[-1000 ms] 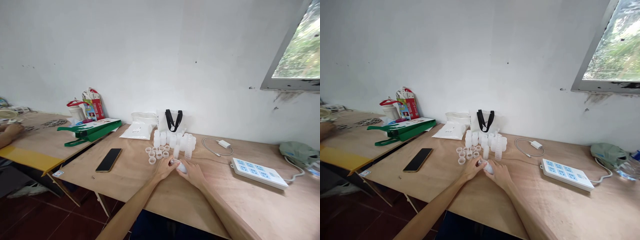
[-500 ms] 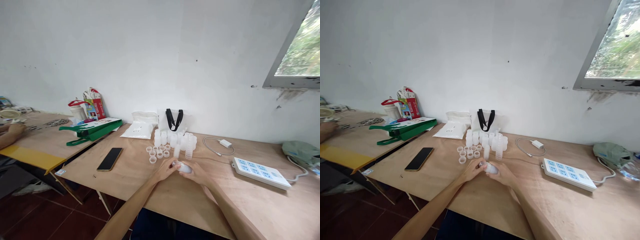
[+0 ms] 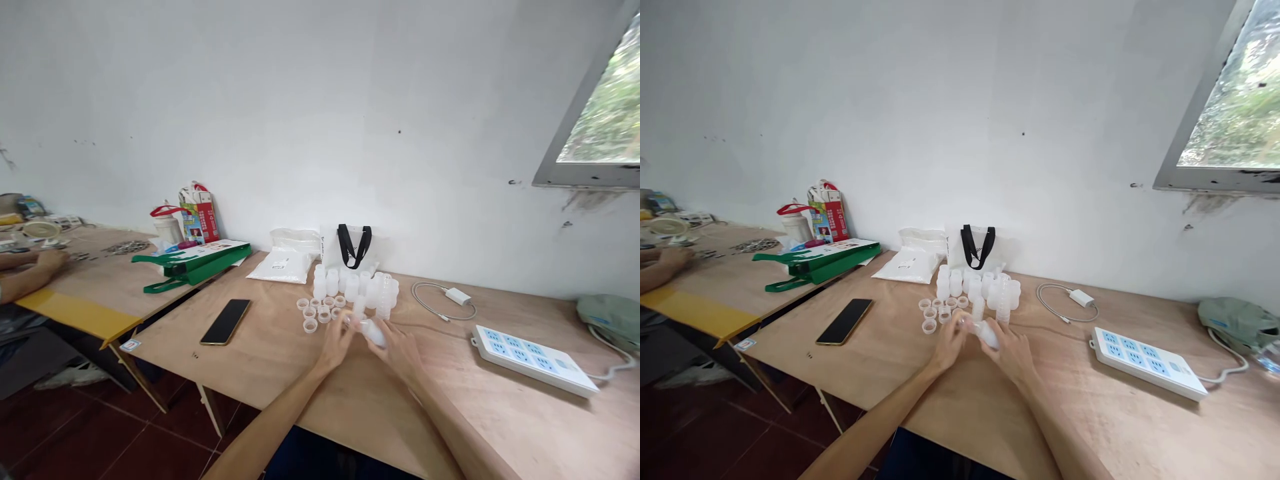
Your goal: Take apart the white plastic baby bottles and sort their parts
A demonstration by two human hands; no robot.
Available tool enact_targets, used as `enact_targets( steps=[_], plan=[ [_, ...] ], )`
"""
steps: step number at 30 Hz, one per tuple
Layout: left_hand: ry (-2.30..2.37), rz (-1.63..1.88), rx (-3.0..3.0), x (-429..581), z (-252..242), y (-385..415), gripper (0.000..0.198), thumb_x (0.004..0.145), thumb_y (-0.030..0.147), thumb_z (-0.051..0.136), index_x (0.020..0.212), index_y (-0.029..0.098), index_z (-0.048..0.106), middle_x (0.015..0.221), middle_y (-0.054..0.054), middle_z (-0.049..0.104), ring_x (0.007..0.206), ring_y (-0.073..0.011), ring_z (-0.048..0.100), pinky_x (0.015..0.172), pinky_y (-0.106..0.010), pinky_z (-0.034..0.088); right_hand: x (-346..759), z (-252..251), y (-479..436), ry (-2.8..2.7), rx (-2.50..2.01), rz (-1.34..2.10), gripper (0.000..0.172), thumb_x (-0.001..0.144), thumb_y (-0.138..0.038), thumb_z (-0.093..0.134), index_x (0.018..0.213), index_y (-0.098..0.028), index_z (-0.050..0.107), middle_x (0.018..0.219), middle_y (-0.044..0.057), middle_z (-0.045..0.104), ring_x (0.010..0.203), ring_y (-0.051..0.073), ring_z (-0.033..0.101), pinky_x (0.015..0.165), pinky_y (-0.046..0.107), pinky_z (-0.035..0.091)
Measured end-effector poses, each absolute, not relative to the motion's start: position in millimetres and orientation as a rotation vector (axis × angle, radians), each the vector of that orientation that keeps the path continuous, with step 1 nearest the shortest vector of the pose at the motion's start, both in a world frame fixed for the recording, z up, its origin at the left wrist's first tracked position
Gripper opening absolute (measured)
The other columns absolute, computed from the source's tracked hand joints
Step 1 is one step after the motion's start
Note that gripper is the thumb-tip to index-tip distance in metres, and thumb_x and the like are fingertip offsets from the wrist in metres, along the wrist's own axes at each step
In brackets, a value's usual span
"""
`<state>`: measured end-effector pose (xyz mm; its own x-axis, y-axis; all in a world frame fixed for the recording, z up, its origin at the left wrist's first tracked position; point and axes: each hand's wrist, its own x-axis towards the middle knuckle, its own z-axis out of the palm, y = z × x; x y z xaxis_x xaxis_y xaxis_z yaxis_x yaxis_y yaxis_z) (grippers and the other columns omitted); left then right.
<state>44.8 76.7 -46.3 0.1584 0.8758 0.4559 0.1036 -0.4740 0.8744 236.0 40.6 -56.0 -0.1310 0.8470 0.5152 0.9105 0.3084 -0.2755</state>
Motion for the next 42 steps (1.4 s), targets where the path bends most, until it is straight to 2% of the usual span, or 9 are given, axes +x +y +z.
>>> enact_targets(
  steps=[3,6,11,17,22,25,30,37,42],
  plan=[
    [0.962,1.628,1.348,42,-44,87,0.048,0.095,0.066,0.041,0.081,0.021,0.051,0.059,0.006,0.042,0.047,-0.0101,0.044,0.043,-0.019,0.039,243,-58,40,-1.894,-1.609,-0.181,0.036,0.092,-0.047,0.054,0.121,-0.03,0.065,0.109,0.008,0.075,0.082,0.03,0.073,0.062,0.033,0.044],
    [0.887,1.588,1.419,38,-36,93,0.04,0.092,0.059,0.055,0.088,0.02,0.055,0.068,0.005,0.05,0.051,-0.0085,0.047,0.044,-0.018,0.042,251,-58,42,-1.737,-1.644,-0.029,0.04,0.091,-0.055,0.054,0.122,-0.031,0.061,0.109,0.006,0.075,0.091,0.032,0.072,0.068,0.037,0.048],
    [0.849,1.589,1.536,51,-6,99,0.034,0.085,0.042,0.07,0.109,0.021,0.062,0.095,-0.002,0.062,0.076,-0.0131,0.06,0.058,-0.021,0.053,249,-56,44,-1.55,-1.588,0.25,0.044,0.091,-0.058,0.051,0.124,-0.03,0.053,0.113,0.004,0.073,0.1,0.031,0.069,0.078,0.04,0.051],
    [0.893,1.619,1.816,90,45,127,0.028,0.088,0.031,0.065,0.114,0.022,0.064,0.121,-0.008,0.061,0.106,-0.0202,0.06,0.079,-0.027,0.053,247,-57,43,-1.471,-1.55,0.41,0.039,0.09,-0.058,0.051,0.117,-0.029,0.051,0.106,0.004,0.072,0.092,0.029,0.069,0.072,0.035,0.048],
    [1.083,1.307,2.023,121,69,146,0.035,0.091,0.031,0.06,0.124,0.02,0.055,0.117,-0.01,0.065,0.105,-0.0236,0.063,0.092,-0.036,0.049,253,-59,47,-1.39,-1.559,0.397,0.048,0.087,-0.064,0.051,0.118,-0.028,0.05,0.103,0.005,0.071,0.084,0.029,0.069,0.069,0.037,0.049],
    [1.16,1.21,2.136,132,72,154,0.034,0.092,0.031,0.058,0.123,0.018,0.05,0.116,-0.011,0.065,0.105,-0.0242,0.063,0.091,-0.036,0.048,255,-60,49,-1.38,-1.536,0.377,0.047,0.087,-0.064,0.051,0.117,-0.028,0.05,0.104,0.006,0.071,0.083,0.03,0.069,0.069,0.039,0.05],
    [1.18,0.942,2.355,136,65,164,0.031,0.09,0.027,0.055,0.119,0.017,0.052,0.118,-0.012,0.063,0.109,-0.025,0.059,0.095,-0.036,0.045,255,-59,50,-1.37,-1.521,0.396,0.047,0.086,-0.062,0.051,0.117,-0.027,0.053,0.101,0.005,0.071,0.082,0.028,0.07,0.07,0.038,0.05],
    [1.151,0.858,2.385,134,50,168,0.037,0.089,0.032,0.054,0.124,0.021,0.053,0.123,-0.01,0.056,0.094,-0.0223,0.062,0.09,-0.037,0.049,258,-57,51,-1.305,-1.555,0.427,0.053,0.085,-0.066,0.052,0.117,-0.025,0.055,0.099,0.006,0.072,0.081,0.029,0.07,0.072,0.038,0.048],
    [1.106,0.841,2.393,140,50,168,0.03,0.088,0.032,0.055,0.116,0.02,0.054,0.122,-0.009,0.059,0.099,-0.0227,0.062,0.092,-0.036,0.048,263,-62,56,-1.224,-1.511,0.47,0.055,0.084,-0.067,0.053,0.118,-0.023,0.055,0.086,0.004,0.072,0.071,0.027,0.069,0.069,0.037,0.049]
  ],
)
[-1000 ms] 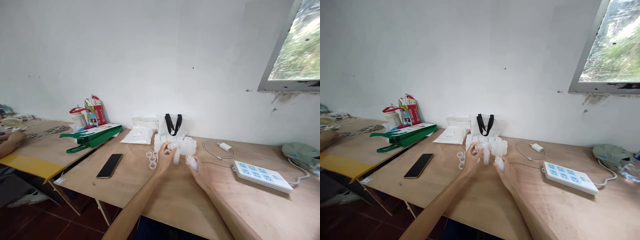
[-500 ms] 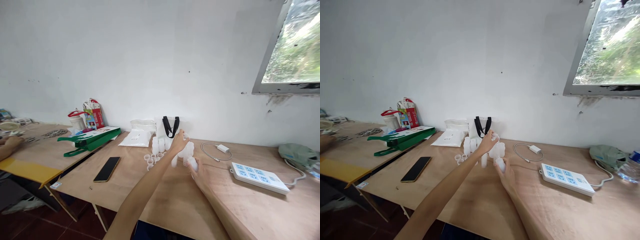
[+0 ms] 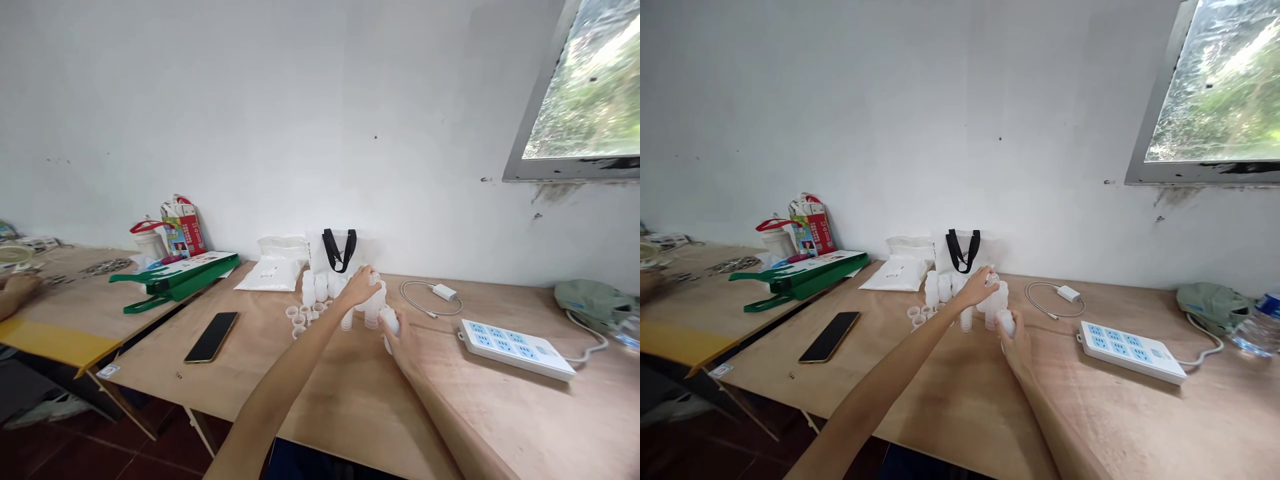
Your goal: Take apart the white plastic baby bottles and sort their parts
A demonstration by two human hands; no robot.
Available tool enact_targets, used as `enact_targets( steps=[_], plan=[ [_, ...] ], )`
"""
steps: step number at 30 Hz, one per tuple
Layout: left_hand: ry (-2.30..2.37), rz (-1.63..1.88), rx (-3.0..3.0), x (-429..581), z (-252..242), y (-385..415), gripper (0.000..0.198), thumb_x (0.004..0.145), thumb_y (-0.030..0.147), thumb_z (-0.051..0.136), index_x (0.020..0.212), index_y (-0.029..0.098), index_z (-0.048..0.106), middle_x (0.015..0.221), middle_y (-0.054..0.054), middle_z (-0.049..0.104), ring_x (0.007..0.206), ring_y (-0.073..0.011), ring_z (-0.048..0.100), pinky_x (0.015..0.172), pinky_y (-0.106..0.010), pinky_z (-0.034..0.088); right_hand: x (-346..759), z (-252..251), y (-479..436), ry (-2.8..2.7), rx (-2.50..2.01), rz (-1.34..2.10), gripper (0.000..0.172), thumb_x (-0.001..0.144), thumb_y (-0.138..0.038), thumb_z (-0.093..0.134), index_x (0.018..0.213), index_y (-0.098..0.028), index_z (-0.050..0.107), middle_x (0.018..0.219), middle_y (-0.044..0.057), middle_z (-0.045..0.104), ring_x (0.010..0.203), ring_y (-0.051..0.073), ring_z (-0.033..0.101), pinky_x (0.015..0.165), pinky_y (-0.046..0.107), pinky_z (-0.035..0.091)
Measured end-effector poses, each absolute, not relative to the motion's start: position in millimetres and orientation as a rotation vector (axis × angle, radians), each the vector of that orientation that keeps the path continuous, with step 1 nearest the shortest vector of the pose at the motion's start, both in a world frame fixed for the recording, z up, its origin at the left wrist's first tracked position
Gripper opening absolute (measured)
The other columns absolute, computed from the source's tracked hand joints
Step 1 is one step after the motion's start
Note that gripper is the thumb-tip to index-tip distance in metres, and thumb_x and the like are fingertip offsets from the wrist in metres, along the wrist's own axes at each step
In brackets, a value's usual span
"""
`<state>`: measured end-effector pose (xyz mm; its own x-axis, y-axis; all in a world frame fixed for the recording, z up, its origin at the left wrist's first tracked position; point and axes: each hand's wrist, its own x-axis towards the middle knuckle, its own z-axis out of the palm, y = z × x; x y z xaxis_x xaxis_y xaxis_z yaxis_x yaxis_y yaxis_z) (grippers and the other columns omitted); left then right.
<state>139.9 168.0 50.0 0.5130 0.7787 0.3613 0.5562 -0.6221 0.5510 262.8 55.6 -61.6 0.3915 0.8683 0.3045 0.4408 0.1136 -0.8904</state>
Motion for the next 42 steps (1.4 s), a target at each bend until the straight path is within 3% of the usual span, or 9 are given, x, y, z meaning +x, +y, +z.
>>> enact_targets(
  steps=[4,11,19,27,30,34,37,40,42],
  plan=[
    [1.1,0.791,2.395,139,52,161,0.036,0.087,0.033,0.056,0.121,0.021,0.052,0.11,-0.008,0.066,0.098,-0.0258,0.063,0.087,-0.036,0.048,267,-66,60,-1.201,-1.476,0.567,0.057,0.083,-0.067,0.054,0.119,-0.023,0.053,0.093,0.005,0.073,0.073,0.026,0.07,0.072,0.037,0.05],
    [1.061,0.78,2.4,133,55,148,0.051,0.084,0.033,0.06,0.133,0.021,0.048,0.11,-0.008,0.067,0.101,-0.0259,0.064,0.089,-0.034,0.047,264,-62,58,-1.234,-1.462,0.547,0.053,0.086,-0.067,0.049,0.116,-0.025,0.054,0.112,0.006,0.069,0.101,0.029,0.065,0.087,0.041,0.048],
    [1.036,0.813,2.409,131,57,145,0.049,0.087,0.034,0.058,0.133,0.021,0.049,0.113,-0.009,0.067,0.102,-0.0269,0.065,0.089,-0.036,0.049,265,-62,58,-1.211,-1.429,0.54,0.054,0.089,-0.069,0.045,0.121,-0.025,0.051,0.124,0.007,0.065,0.115,0.029,0.06,0.097,0.041,0.045],
    [1.015,0.864,2.377,130,59,144,0.048,0.088,0.04,0.061,0.131,0.023,0.05,0.126,-0.009,0.064,0.112,-0.0271,0.062,0.096,-0.038,0.048,268,-64,60,-1.191,-1.451,0.508,0.055,0.089,-0.071,0.042,0.117,-0.025,0.052,0.118,0.007,0.068,0.111,0.028,0.063,0.092,0.039,0.048],
    [1.044,1.054,2.331,127,66,133,0.043,0.092,0.041,0.057,0.13,0.023,0.05,0.135,-0.01,0.059,0.117,-0.0266,0.059,0.1,-0.038,0.045,267,-63,60,-1.203,-1.427,0.502,0.055,0.089,-0.07,0.043,0.118,-0.025,0.052,0.119,0.008,0.067,0.112,0.029,0.062,0.092,0.041,0.048],
    [0.959,1.323,2.199,113,65,99,0.031,0.1,0.042,0.044,0.124,0.025,0.052,0.118,-0.004,0.064,0.09,-0.0177,0.062,0.088,-0.031,0.048,261,-58,53,-1.27,-1.323,0.599,0.06,0.087,-0.068,0.049,0.125,-0.022,0.047,0.111,0.011,0.069,0.092,0.028,0.068,0.082,0.041,0.053],
    [0.887,1.15,2.22,95,45,72,0.036,0.098,0.047,0.048,0.127,0.028,0.053,0.112,-0.001,0.063,0.075,-0.0142,0.057,0.075,-0.028,0.048,253,-55,45,-1.395,-1.233,0.707,0.055,0.089,-0.065,0.047,0.126,-0.025,0.045,0.103,0.008,0.069,0.076,0.025,0.068,0.071,0.039,0.055],
    [0.931,1.013,2.17,78,19,62,0.045,0.096,0.049,0.051,0.136,0.027,0.051,0.115,-0.003,0.06,0.078,-0.0152,0.055,0.076,-0.03,0.047,246,-53,39,-1.501,-1.138,0.755,0.048,0.086,-0.06,0.056,0.118,-0.026,0.048,0.104,0.006,0.068,0.084,0.024,0.066,0.076,0.038,0.054],
    [0.847,0.923,2.167,68,6,64,0.041,0.097,0.049,0.05,0.131,0.025,0.057,0.11,-0.004,0.06,0.078,-0.0155,0.053,0.076,-0.03,0.046,243,-51,37,-1.541,-1.102,0.807,0.047,0.081,-0.055,0.065,0.113,-0.025,0.049,0.101,0.004,0.068,0.088,0.024,0.065,0.079,0.036,0.052]
  ],
)
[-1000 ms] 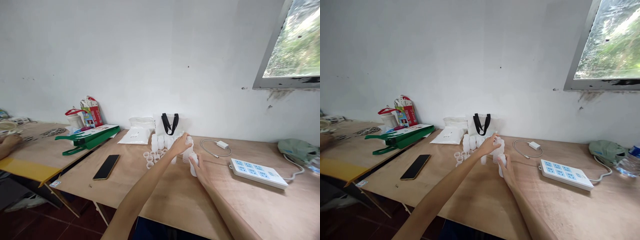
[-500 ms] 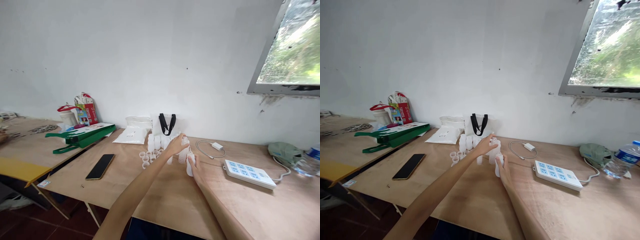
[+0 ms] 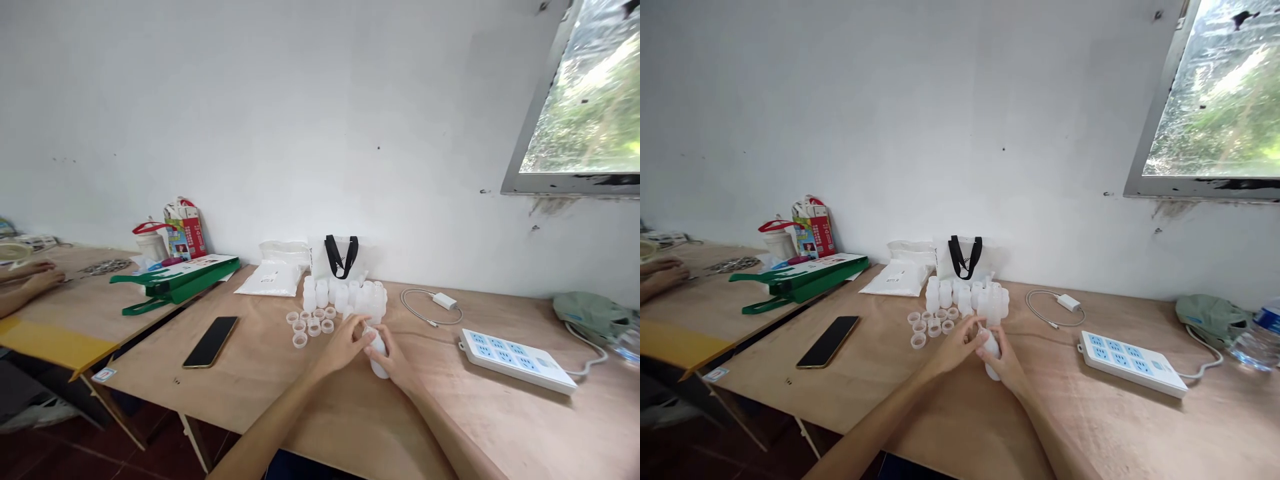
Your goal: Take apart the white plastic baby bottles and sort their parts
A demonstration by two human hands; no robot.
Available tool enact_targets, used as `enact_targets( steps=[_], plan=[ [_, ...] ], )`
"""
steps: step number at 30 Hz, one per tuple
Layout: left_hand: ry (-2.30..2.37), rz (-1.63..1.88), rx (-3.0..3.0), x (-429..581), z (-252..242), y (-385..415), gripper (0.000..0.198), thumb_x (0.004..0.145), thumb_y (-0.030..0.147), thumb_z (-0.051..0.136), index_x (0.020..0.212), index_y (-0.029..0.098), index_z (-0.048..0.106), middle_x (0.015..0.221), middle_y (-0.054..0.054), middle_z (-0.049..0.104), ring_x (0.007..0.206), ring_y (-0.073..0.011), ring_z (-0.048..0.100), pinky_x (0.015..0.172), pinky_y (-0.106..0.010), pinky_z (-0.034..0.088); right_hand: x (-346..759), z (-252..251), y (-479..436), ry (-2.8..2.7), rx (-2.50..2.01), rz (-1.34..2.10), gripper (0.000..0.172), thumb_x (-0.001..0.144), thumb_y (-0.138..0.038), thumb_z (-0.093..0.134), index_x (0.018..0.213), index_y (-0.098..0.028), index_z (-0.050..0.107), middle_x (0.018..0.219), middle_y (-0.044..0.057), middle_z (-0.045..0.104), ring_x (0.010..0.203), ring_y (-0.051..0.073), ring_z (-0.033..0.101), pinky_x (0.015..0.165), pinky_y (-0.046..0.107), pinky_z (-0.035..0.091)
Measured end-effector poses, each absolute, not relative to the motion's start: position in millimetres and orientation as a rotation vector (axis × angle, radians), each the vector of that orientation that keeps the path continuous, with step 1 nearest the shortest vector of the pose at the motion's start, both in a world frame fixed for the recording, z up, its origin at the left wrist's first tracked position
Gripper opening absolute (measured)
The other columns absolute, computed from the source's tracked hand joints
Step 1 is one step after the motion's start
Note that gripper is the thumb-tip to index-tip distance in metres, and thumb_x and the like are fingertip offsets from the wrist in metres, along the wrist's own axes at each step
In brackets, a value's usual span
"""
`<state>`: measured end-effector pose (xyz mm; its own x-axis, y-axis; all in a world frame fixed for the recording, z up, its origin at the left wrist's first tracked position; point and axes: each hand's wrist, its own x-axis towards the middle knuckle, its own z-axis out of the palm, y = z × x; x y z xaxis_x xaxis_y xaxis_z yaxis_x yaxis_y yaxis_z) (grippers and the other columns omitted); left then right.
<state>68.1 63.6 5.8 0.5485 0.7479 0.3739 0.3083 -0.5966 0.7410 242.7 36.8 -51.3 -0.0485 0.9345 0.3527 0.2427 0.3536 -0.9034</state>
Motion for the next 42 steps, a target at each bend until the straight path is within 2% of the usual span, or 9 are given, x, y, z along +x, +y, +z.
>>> enact_targets(
  steps=[3,6,9,14,20,26,31,36,42],
  plan=[
    [0.676,0.839,2.184,59,-6,68,0.037,0.097,0.051,0.052,0.12,0.025,0.065,0.105,-0.004,0.06,0.079,-0.0157,0.052,0.075,-0.029,0.045,241,-47,34,-1.594,-1.099,0.904,0.044,0.077,-0.05,0.069,0.107,-0.024,0.049,0.098,0.003,0.067,0.086,0.022,0.063,0.075,0.033,0.051],
    [0.656,0.862,2.164,58,-15,70,0.038,0.095,0.054,0.054,0.115,0.023,0.063,0.103,-0.004,0.061,0.081,-0.0167,0.053,0.072,-0.028,0.044,242,-42,32,-1.693,-1.143,0.896,0.032,0.08,-0.044,0.064,0.099,-0.024,0.048,0.091,0.001,0.065,0.079,0.02,0.061,0.069,0.03,0.047],
    [0.838,0.862,2.192,62,-26,72,0.041,0.092,0.059,0.054,0.103,0.02,0.06,0.09,0.0,0.059,0.077,-0.016,0.051,0.068,-0.026,0.039,243,-42,33,-1.846,-1.307,0.697,0.022,0.08,-0.034,0.058,0.095,-0.025,0.045,0.083,-0.001,0.063,0.073,0.019,0.06,0.064,0.027,0.042],
    [1.061,0.84,2.276,62,-39,77,0.042,0.092,0.059,0.053,0.082,0.019,0.057,0.068,0.004,0.052,0.064,-0.0143,0.045,0.062,-0.026,0.032,240,-48,34,-2.003,-1.528,0.337,0.022,0.08,-0.03,0.056,0.099,-0.025,0.046,0.081,-0.001,0.067,0.072,0.022,0.066,0.061,0.025,0.036],
    [0.848,0.884,2.141,51,-40,75,0.042,0.096,0.055,0.047,0.121,0.024,0.06,0.097,-0.002,0.067,0.077,-0.0163,0.055,0.07,-0.026,0.042,243,-52,35,-1.972,-1.542,0.317,0.022,0.088,-0.036,0.051,0.107,-0.026,0.047,0.091,0.002,0.072,0.076,0.024,0.071,0.062,0.027,0.039],
    [0.937,0.886,2.12,54,-46,82,0.046,0.096,0.058,0.048,0.08,0.018,0.064,0.069,0.002,0.059,0.066,-0.014,0.051,0.064,-0.024,0.038,248,-59,41,-1.975,-1.624,0.146,0.027,0.09,-0.047,0.053,0.105,-0.025,0.048,0.096,0.005,0.074,0.083,0.027,0.073,0.061,0.027,0.039],
    [0.83,0.989,2.025,56,-44,80,0.039,0.097,0.055,0.049,0.113,0.022,0.064,0.092,0.0,0.067,0.076,-0.0149,0.056,0.068,-0.024,0.041,254,-61,44,-2.018,-1.63,0.161,0.029,0.092,-0.049,0.053,0.107,-0.025,0.046,0.095,0.004,0.075,0.083,0.027,0.073,0.061,0.027,0.039],
    [0.916,1.003,2.028,57,-46,83,0.043,0.094,0.058,0.051,0.083,0.018,0.066,0.071,0.001,0.059,0.067,-0.0137,0.05,0.063,-0.024,0.037,254,-61,45,-2.105,-1.672,0.043,0.025,0.092,-0.042,0.053,0.108,-0.024,0.048,0.097,0.005,0.076,0.086,0.028,0.074,0.06,0.027,0.037],
    [0.958,1.009,2.07,56,-51,84,0.034,0.095,0.052,0.052,0.106,0.023,0.067,0.09,0.0,0.068,0.074,-0.0146,0.055,0.069,-0.025,0.042,253,-61,44,-2.15,-1.69,-0.071,0.023,0.092,-0.038,0.052,0.11,-0.023,0.051,0.095,0.005,0.076,0.083,0.026,0.074,0.059,0.028,0.039]
  ],
)
